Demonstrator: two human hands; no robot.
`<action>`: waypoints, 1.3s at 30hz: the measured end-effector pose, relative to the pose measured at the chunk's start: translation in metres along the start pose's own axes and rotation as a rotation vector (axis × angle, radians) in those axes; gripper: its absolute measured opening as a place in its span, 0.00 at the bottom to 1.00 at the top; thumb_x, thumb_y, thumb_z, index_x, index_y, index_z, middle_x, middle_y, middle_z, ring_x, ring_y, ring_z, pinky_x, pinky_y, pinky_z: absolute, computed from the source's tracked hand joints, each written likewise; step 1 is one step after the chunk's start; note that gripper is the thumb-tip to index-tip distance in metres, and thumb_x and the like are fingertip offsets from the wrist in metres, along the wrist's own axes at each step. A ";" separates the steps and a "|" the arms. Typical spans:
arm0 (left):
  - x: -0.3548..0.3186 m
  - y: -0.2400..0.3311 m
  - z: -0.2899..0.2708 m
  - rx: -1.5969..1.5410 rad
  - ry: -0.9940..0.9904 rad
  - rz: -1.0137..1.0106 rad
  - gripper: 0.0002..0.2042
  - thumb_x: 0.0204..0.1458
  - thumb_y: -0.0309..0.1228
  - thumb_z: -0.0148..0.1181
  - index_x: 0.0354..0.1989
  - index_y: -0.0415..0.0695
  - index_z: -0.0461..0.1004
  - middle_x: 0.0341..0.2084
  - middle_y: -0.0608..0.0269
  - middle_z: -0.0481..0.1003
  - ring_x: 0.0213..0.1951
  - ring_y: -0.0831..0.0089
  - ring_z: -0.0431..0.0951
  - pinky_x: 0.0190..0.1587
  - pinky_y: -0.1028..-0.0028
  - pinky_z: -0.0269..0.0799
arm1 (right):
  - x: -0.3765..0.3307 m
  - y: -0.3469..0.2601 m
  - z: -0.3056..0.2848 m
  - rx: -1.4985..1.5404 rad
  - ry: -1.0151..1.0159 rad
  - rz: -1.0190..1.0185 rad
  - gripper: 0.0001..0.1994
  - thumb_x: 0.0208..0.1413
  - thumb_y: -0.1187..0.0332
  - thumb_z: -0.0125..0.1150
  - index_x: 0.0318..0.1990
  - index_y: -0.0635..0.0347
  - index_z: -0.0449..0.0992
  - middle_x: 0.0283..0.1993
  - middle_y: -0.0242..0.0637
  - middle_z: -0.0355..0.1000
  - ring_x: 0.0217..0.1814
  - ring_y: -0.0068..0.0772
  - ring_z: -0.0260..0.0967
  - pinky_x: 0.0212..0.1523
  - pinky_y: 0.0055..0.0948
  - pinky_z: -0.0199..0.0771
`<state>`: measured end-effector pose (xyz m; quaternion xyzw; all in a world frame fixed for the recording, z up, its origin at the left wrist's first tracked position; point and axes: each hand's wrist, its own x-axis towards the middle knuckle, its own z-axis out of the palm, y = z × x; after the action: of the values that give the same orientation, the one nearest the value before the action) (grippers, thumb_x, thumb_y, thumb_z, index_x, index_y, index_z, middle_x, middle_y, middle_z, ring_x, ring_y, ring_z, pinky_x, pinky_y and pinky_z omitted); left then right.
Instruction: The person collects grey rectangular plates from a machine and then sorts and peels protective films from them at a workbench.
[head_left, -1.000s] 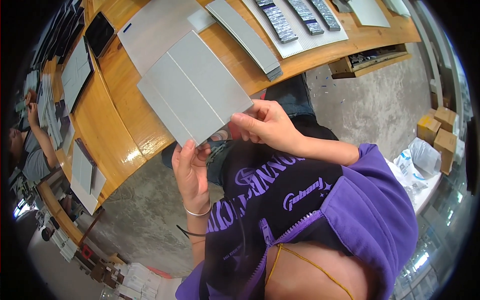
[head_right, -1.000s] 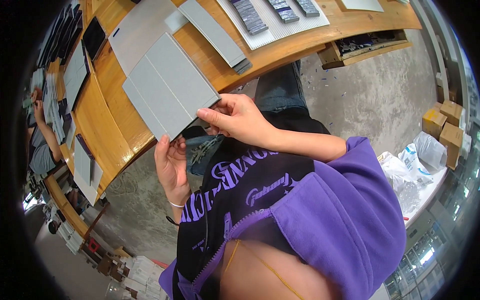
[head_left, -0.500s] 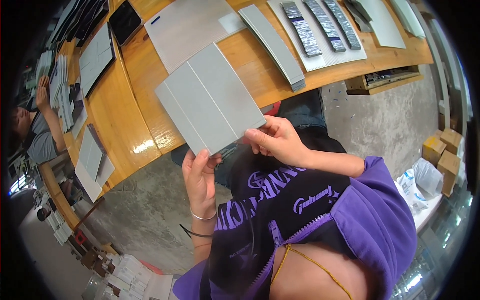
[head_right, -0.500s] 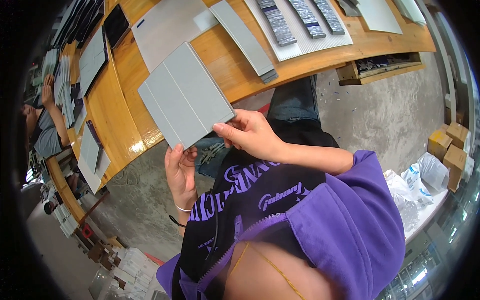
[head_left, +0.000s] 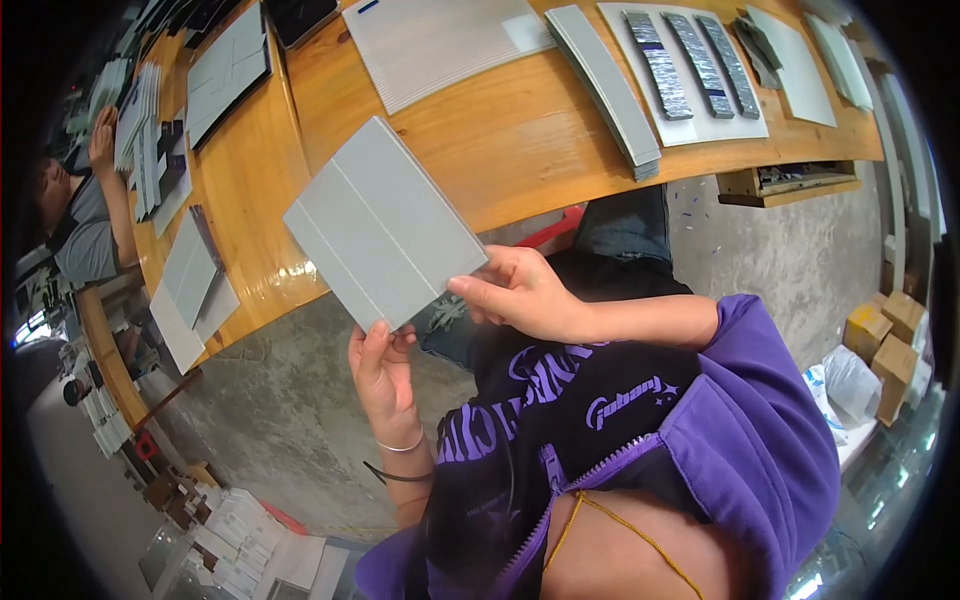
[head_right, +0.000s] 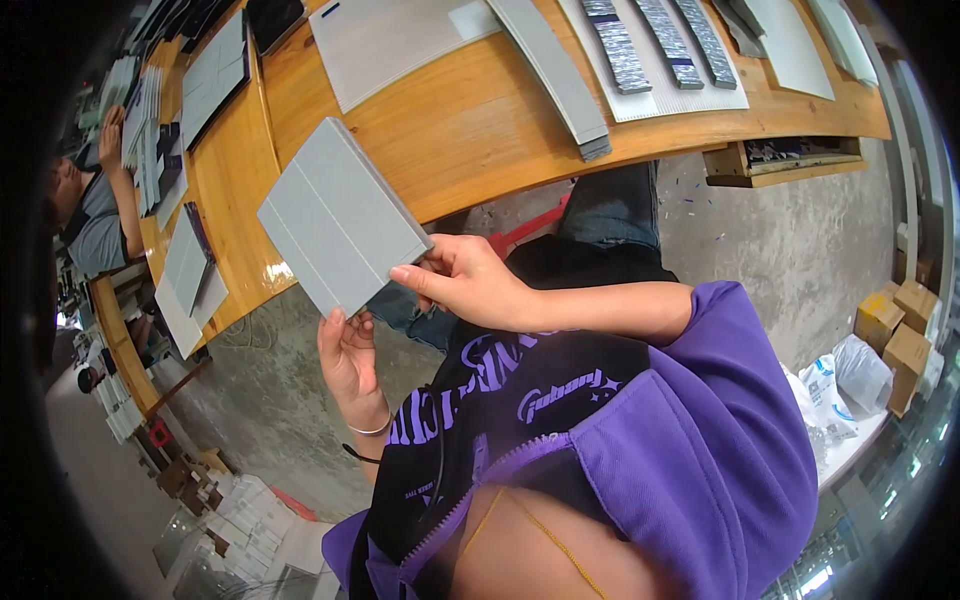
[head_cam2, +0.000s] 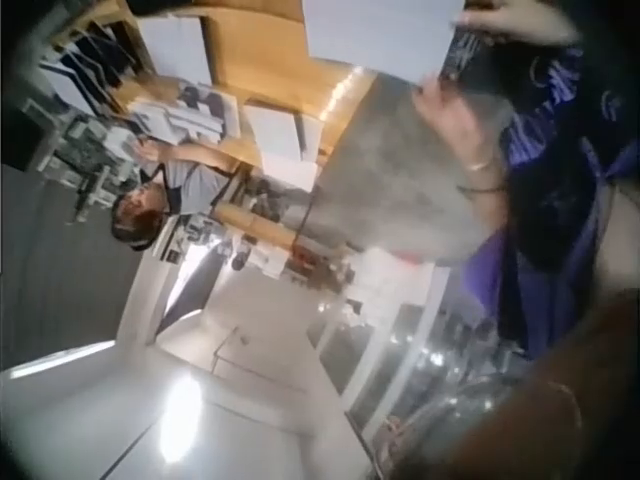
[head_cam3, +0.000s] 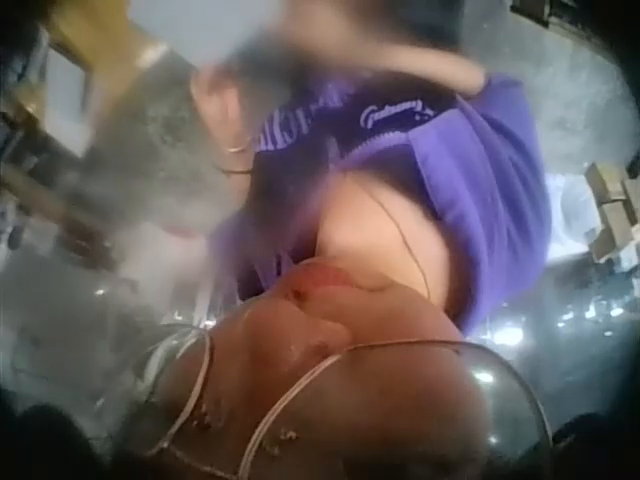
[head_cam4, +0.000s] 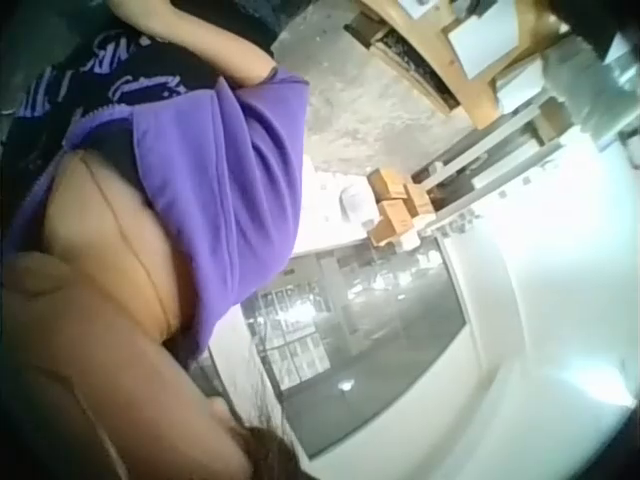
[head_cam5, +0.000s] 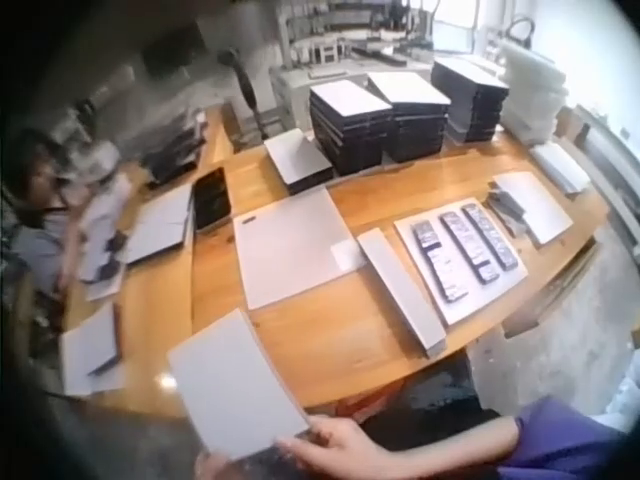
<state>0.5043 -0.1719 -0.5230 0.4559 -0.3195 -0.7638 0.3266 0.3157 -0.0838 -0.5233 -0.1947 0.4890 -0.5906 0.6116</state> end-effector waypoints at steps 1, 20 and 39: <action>0.001 0.001 -0.004 -0.008 0.011 0.010 0.15 0.49 0.29 0.58 0.44 0.35 0.67 0.33 0.59 0.74 0.31 0.74 0.75 0.35 0.77 0.73 | 0.002 0.000 0.004 -0.008 0.009 -0.001 0.13 0.55 0.61 0.58 0.35 0.64 0.73 0.20 0.27 0.68 0.19 0.12 0.61 0.19 0.16 0.59; 0.013 0.006 0.004 -0.102 -0.001 -0.005 0.10 0.53 0.28 0.55 0.41 0.38 0.69 0.34 0.61 0.75 0.33 0.74 0.76 0.37 0.78 0.73 | 0.014 -0.003 0.023 0.082 -0.021 0.224 0.12 0.58 0.62 0.55 0.36 0.63 0.69 0.21 0.27 0.63 0.17 0.13 0.51 0.17 0.15 0.48; 0.038 0.026 -0.016 0.366 -0.310 -0.172 0.15 0.55 0.41 0.53 0.30 0.40 0.69 0.18 0.70 0.65 0.19 0.83 0.64 0.21 0.82 0.57 | 0.056 0.033 0.041 -0.080 -0.163 0.050 0.24 0.59 0.52 0.50 0.16 0.60 0.67 0.14 0.25 0.59 0.17 0.15 0.54 0.17 0.19 0.53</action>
<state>0.5104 -0.2206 -0.5273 0.4104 -0.4587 -0.7790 0.1196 0.3575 -0.1416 -0.5529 -0.2540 0.4655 -0.5373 0.6559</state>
